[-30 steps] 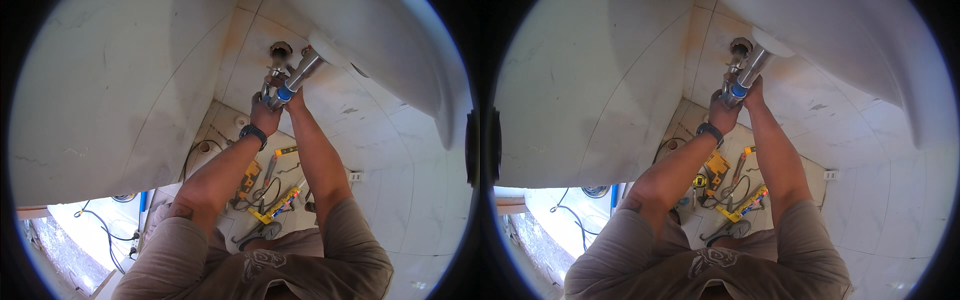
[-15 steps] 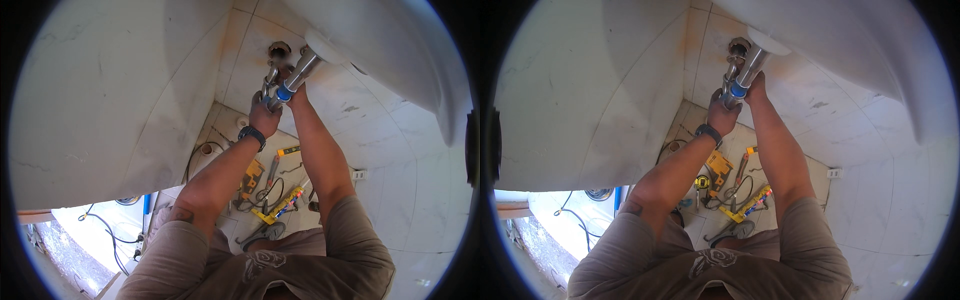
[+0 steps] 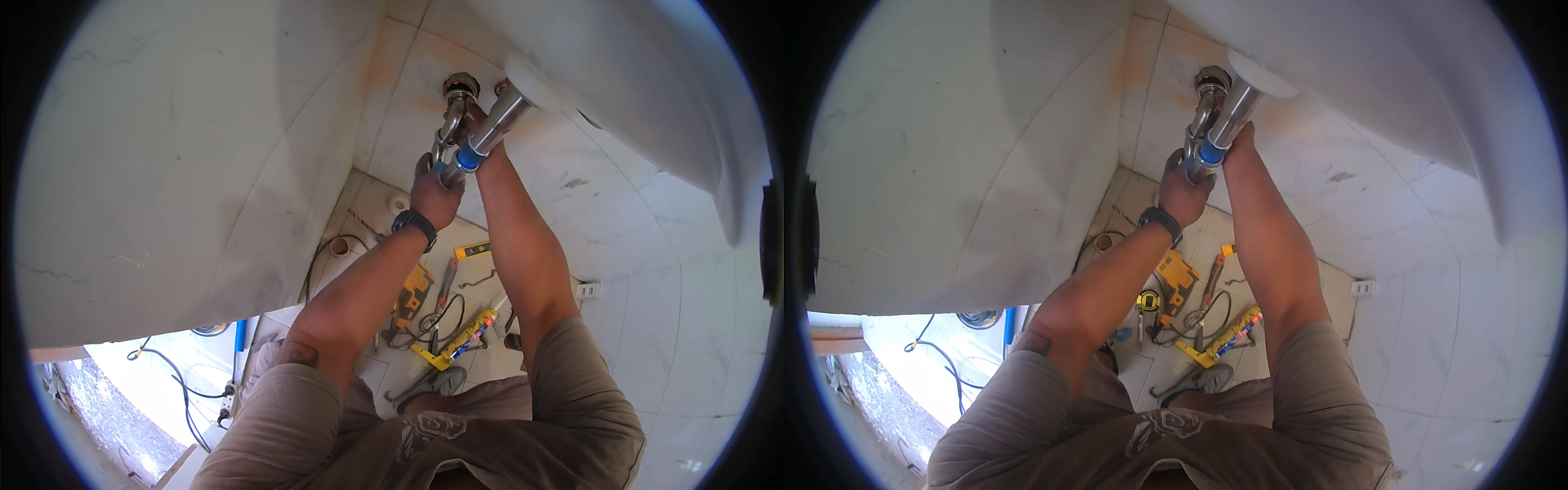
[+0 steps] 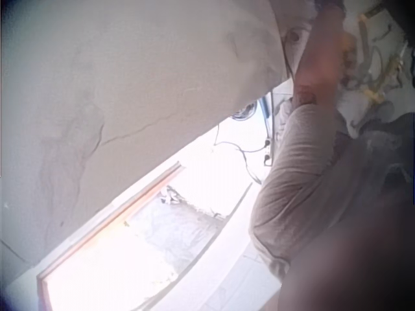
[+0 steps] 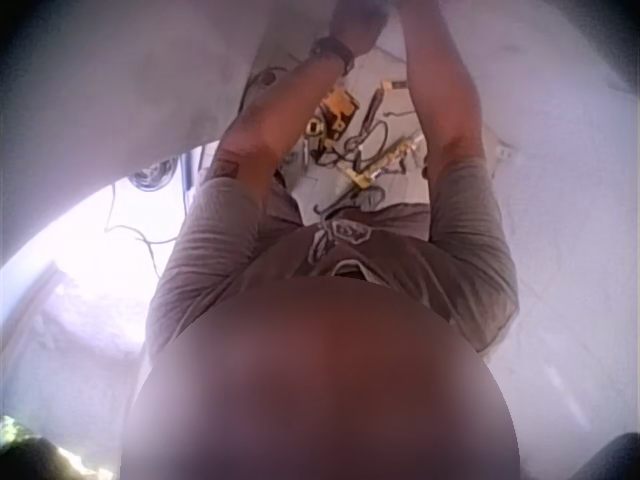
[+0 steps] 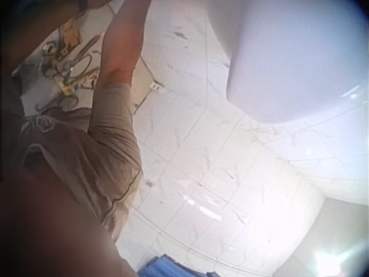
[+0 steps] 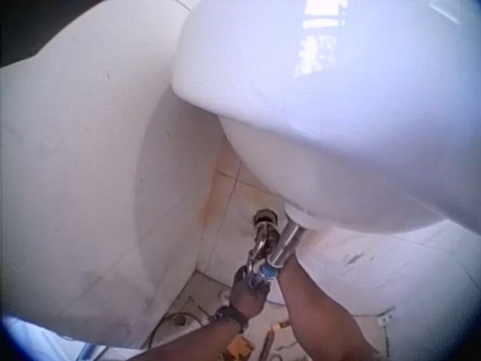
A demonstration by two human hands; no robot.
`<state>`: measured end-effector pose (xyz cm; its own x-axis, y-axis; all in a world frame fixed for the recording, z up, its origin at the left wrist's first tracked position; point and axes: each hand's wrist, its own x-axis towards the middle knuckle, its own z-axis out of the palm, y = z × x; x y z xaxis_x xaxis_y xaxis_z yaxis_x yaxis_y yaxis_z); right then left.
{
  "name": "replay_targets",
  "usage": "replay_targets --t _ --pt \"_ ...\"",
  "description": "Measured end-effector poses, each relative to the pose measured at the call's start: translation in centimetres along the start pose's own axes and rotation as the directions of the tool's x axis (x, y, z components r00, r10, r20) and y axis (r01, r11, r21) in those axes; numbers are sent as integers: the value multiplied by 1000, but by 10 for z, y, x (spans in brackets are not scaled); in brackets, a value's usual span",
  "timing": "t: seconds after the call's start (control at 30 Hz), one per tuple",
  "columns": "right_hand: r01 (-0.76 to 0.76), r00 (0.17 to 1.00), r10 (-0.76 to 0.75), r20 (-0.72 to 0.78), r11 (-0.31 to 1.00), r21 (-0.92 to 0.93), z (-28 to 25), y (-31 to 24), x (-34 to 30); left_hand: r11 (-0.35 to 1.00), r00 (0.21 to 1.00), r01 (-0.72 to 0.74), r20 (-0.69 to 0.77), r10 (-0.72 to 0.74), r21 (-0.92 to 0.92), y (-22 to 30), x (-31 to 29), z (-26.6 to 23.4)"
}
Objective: The person measures and marks a metal pipe, cuts it with an angle grinder, and then fits the cut pipe into a sink drain assembly. The person uses a tape measure, marker, and angle grinder to prepare the pipe before connecting it to the plumbing fixture.
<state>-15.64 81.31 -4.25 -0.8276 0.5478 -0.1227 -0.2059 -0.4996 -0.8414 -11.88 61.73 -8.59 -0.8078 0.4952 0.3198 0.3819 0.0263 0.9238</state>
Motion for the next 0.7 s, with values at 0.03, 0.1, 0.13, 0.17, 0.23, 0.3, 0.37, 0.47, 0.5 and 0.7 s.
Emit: replay_targets --t 0.03,0.1,0.13,0.17,0.23,0.3,0.37,0.47,0.5,0.7 --pt "-39 999 39 -8 999 31 -2 1 5 1000 1000 0 12 0 6 0 0 -1" --pt "78 994 -83 69 994 71 -2 5 10 1000 1000 2 30 -2 -1 0 1 -2" --pt "126 985 -136 102 987 95 -1 9 9 1000 999 4 37 -4 -14 -1 1 -2" --pt "132 986 -142 88 984 116 2 9 9 999 999 19 46 -18 -26 -1 1 -2" --pt "127 989 -137 58 979 158 8 10 4 1000 999 15 49 -14 -15 -2 1 -2" --pt "111 991 -123 62 980 168 11 10 -3 1000 999 0 40 0 -8 -4 0 -1" --pt "92 993 -103 60 983 158 10 10 -7 1000 1000 -5 28 5 10 -4 0 -1" --pt "58 996 -65 59 991 118 2 11 -2 1000 998 11 58 -12 3 -2 1 -3" --pt "45 997 -52 65 994 104 -2 10 4 1000 998 -11 63 11 2 -1 1 -4" --pt "33 976 -38 212 999 25 -20 -3 23 996 992 80 97 -77 -27 0 5 -8"
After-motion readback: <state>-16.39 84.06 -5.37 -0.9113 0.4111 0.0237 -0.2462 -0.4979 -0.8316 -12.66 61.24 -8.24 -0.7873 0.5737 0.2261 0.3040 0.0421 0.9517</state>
